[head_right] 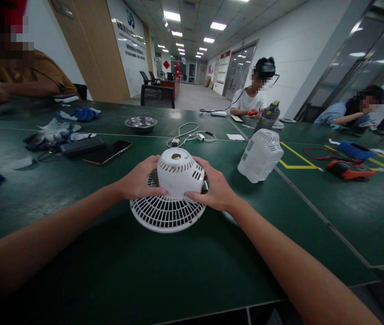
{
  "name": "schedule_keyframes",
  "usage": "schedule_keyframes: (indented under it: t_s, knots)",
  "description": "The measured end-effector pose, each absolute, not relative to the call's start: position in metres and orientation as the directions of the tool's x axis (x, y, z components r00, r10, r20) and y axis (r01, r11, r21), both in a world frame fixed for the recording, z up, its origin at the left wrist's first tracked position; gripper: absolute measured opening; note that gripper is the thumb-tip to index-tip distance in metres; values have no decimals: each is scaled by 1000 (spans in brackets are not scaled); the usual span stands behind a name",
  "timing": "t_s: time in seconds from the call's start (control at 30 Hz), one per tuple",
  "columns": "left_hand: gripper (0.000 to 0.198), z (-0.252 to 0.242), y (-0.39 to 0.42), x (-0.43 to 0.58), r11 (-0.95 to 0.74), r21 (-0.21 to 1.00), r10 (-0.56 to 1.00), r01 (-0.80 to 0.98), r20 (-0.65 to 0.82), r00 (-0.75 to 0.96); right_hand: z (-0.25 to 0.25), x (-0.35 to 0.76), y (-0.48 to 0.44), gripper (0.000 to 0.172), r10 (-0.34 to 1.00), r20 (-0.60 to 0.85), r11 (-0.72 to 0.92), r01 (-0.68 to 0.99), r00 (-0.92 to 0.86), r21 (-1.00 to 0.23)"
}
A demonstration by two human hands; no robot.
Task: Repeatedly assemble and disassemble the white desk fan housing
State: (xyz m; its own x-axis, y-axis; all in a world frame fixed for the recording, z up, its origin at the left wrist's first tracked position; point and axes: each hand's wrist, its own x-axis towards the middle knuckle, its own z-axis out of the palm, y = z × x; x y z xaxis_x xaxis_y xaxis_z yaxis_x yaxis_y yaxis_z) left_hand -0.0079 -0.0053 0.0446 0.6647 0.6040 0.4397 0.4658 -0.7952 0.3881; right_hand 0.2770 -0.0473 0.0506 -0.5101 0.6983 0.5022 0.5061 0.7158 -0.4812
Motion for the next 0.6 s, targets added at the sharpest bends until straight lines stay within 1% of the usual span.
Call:
schedule_keyframes:
  t_s: [0.1, 0.23, 0.37, 0.47, 0.6]
  knots:
    - [66, 45, -6, -8, -778, 412, 624, 475, 409, 666, 51, 276, -48, 88, 704, 499, 709, 538, -506, -455]
    - [66, 47, -8, -8, -756, 446, 643, 479, 375, 668, 51, 275, -48, 86, 727, 471, 686, 560, -499, -466]
    - [72, 49, -10, -6, -731, 458, 670, 506, 341, 659, 50, 274, -48, 86, 730, 474, 682, 564, -492, -465]
    - [76, 50, -11, -4, -719, 458, 684, 522, 338, 646, 49, 273, -48, 85, 736, 480, 676, 559, -478, -480]
    - [73, 49, -12, -3, -719, 458, 687, 523, 353, 635, 49, 273, -48, 83, 749, 474, 662, 554, -463, -504]
